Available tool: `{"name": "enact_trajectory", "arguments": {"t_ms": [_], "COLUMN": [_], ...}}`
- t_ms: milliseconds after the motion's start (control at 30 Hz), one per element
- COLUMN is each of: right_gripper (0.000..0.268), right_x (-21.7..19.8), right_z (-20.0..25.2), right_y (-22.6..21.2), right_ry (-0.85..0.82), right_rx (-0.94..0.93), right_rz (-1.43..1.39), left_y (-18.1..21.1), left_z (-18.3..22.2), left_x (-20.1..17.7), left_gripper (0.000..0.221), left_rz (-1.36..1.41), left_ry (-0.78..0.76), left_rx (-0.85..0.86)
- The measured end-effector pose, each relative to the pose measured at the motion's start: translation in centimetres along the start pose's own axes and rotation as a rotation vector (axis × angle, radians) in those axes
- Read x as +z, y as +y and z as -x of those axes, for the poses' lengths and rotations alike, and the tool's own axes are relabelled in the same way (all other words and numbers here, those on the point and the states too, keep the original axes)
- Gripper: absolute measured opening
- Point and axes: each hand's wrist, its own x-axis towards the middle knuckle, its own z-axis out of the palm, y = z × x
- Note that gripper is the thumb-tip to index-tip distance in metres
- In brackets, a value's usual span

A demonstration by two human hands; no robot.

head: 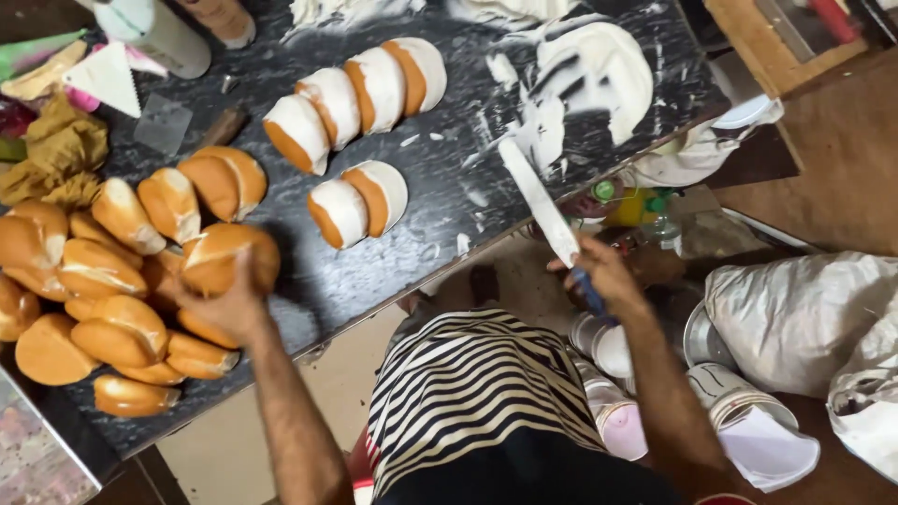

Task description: Spreading cream or frosting on sliced buns and arranging them in a tray for a bakery task.

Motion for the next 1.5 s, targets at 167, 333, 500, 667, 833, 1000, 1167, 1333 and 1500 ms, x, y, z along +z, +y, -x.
{"name": "enact_trajectory", "arguments": {"t_ms": [167,333,500,667,833,1000,1167,1333,1500], "right_gripper": [0.043,0.054,0.055,0.057,0.059,0.063,0.067,0.082,0.065], "right_x": [-4.9,-7.1,-5.1,0.8,3.4,2.8,9.7,9.4,1.3], "right_z": [-4.3,-12.7,-9.5,-4.5,1.0,-0.7,-2.5,-2.3,-3.4], "right_y": [-7.2,-7.2,-6.2,-3.5,-1.4,-4.0,-1.0,-0.4,-5.0], "right_ry": [0.427,0.504,0.208,0.235,-0.272,0.329,0.526,0.356,0.045], "right_rx": [-0.442,-0.770,-0.367,-0.310,-0.098,-0.477,-0.381,-0.575,-0.441], "right_rz": [0.766,1.244,0.537,0.828,-0.215,0.521,1.101,1.221,0.355], "left_y": [3.0,6.1,11.3,15.3,13.7,13.7,14.8,16.5,15.7], "left_z": [3.0,9.5,15.4,17.2,18.2,16.5,15.5,14.6,15.9], "left_x": [-6.3,-9.7,-11.0,-8.0,-4.7,-3.8,-3.5,-3.8,-1.6], "left_gripper": [0.090,0.080,0.083,0.077,0.060,0.061,0.064,0.076,0.066], "left_rz": [1.147,1.388,1.441,1.421,1.564,1.482,1.567,1.602,1.488], "left_ry": [-0.238,-0.287,-0.251,-0.294,-0.573,-0.781,-0.955,-0.903,-0.788], "left_rx": [-0.501,-0.636,-0.725,-1.036,-1.036,-0.898,-0.964,-1.188,-1.030]}}
